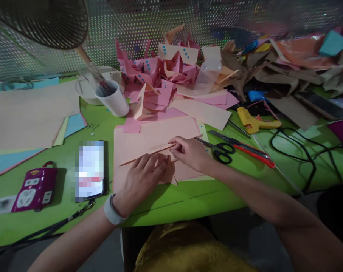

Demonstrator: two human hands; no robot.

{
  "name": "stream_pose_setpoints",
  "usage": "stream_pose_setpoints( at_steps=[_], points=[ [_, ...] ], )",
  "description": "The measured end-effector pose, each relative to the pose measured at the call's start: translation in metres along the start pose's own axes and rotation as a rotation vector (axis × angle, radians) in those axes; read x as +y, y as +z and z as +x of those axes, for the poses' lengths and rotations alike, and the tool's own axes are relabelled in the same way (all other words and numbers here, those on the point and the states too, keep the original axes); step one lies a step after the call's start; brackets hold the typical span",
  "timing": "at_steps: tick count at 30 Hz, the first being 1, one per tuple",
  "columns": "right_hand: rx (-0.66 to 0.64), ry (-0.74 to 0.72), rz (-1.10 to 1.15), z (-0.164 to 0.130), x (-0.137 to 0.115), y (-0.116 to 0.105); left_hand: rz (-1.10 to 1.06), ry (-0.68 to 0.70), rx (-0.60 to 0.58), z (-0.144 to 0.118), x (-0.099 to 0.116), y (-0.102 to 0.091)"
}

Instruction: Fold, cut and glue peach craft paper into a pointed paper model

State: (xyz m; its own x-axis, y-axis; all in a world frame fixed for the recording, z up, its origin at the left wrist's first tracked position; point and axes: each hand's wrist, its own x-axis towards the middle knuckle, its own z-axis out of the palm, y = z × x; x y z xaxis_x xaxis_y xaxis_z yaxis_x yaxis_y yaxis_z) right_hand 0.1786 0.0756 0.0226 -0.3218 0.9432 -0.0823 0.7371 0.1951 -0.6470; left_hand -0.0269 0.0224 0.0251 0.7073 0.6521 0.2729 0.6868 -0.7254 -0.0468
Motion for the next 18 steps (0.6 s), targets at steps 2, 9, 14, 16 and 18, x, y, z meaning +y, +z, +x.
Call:
stream_pose_setpoints(
  at_steps=[2,9,14,16,18],
  points=[
    [-0.004,0.007,-0.007,0.0002,-0.0011,-0.0005,0.009,0.000,-0.004,0.0002,0.0006,-0.0002],
    [-0.013,0.018,-0.025,0.0005,-0.0023,-0.0008,-0.037,-0.008,-0.012,0.0020,0.0026,-0.0023],
    [0.006,0.006,-0.035,0.0008,-0.0017,0.0006,-0.076,-0.065,-0.023,0.0017,0.0037,-0.0018],
    [0.007,0.002,-0.040,0.0010,-0.0018,0.0009,-0.084,-0.088,-0.034,0.0015,0.0042,-0.0013],
    [0.003,-0.002,-0.042,0.0011,-0.0018,0.0008,-0.083,-0.095,-0.031,0.0018,0.0045,-0.0011]
  ],
)
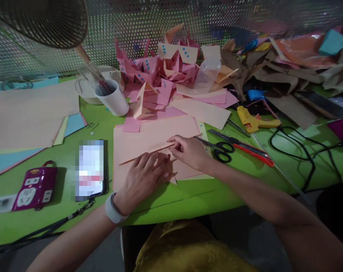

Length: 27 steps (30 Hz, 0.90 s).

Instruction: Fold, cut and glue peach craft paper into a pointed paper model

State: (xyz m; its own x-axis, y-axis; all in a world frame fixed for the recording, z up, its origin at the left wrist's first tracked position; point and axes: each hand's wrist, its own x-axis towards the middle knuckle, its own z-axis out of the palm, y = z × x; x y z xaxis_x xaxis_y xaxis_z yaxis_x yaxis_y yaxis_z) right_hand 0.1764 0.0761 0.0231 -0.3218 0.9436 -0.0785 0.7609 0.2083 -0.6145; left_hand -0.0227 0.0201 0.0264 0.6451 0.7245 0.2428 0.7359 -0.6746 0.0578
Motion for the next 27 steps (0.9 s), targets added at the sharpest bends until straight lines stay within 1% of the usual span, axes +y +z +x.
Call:
stream_pose_setpoints(
  at_steps=[7,14,20,27],
  points=[
    [-0.012,-0.017,0.033,0.0001,0.0012,-0.0009,0.030,0.012,-0.006,0.0032,0.0019,-0.0023],
    [0.004,-0.018,0.001,-0.0006,0.0009,-0.0008,0.047,0.016,0.010,0.0025,0.0016,-0.0016],
    [0.007,-0.022,-0.009,-0.0001,0.0013,0.0002,0.098,0.070,0.027,0.0055,0.0032,-0.0049],
    [0.011,-0.019,-0.029,0.0002,0.0019,0.0009,0.080,0.032,-0.002,0.0053,0.0039,-0.0048]
  ],
)
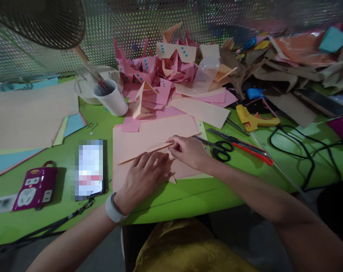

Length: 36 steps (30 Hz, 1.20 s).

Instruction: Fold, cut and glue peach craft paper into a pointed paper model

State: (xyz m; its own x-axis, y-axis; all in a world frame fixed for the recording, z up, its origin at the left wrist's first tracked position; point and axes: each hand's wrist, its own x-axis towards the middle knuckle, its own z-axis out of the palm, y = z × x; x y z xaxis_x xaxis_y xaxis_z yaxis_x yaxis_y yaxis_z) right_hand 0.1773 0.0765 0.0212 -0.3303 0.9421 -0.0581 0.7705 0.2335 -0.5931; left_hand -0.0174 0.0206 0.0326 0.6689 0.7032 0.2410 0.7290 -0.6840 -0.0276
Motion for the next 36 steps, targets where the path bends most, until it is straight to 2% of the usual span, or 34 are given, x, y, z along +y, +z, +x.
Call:
stream_pose_setpoints(
  at_steps=[12,15,18,20,25,31,36],
  points=[
    [-0.005,-0.028,-0.004,-0.001,-0.001,-0.001,-0.042,-0.025,-0.021,0.000,-0.001,0.002],
    [0.041,-0.060,-0.037,-0.003,-0.001,-0.003,-0.023,-0.010,-0.010,0.002,0.000,0.001],
    [0.166,-0.161,-0.116,-0.009,-0.004,-0.009,0.015,0.005,-0.013,0.003,0.000,0.001],
    [0.201,-0.276,-0.194,-0.015,-0.007,-0.012,0.041,0.014,-0.013,0.003,0.000,0.002],
    [0.072,-0.511,-0.341,-0.031,-0.002,-0.006,0.073,0.018,-0.003,0.002,-0.001,0.003],
    [0.027,-0.553,-0.366,-0.042,0.015,0.011,0.064,0.005,-0.059,0.001,-0.001,0.004],
    [-0.033,-0.574,-0.394,-0.043,0.020,0.010,0.065,0.029,-0.059,0.001,-0.002,0.005]
  ],
)
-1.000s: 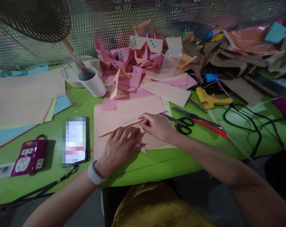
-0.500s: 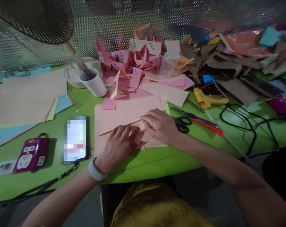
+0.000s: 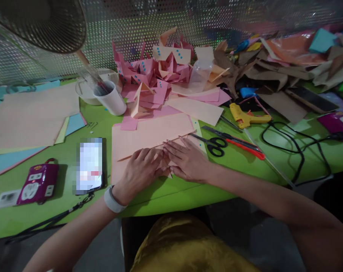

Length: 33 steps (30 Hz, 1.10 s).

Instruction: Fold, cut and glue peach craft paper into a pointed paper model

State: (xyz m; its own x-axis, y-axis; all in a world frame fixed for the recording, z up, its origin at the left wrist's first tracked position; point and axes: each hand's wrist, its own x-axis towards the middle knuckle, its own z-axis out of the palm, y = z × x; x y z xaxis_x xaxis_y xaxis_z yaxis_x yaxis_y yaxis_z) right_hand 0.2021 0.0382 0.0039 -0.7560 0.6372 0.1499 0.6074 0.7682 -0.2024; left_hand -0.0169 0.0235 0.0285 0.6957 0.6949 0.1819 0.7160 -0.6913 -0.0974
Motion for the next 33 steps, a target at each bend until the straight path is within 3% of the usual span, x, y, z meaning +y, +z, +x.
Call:
stream_pose_setpoints(
  at_steps=[6,18,33],
  points=[
    [-0.059,-0.043,-0.002,-0.001,0.005,-0.002,-0.003,0.005,-0.054,0.000,-0.002,-0.003],
    [-0.078,-0.038,0.008,-0.002,0.007,0.000,-0.071,0.049,0.079,-0.017,0.004,0.001],
    [-0.079,-0.051,0.052,-0.002,0.011,-0.003,-0.082,0.029,0.049,-0.021,0.003,0.005]
  ],
)
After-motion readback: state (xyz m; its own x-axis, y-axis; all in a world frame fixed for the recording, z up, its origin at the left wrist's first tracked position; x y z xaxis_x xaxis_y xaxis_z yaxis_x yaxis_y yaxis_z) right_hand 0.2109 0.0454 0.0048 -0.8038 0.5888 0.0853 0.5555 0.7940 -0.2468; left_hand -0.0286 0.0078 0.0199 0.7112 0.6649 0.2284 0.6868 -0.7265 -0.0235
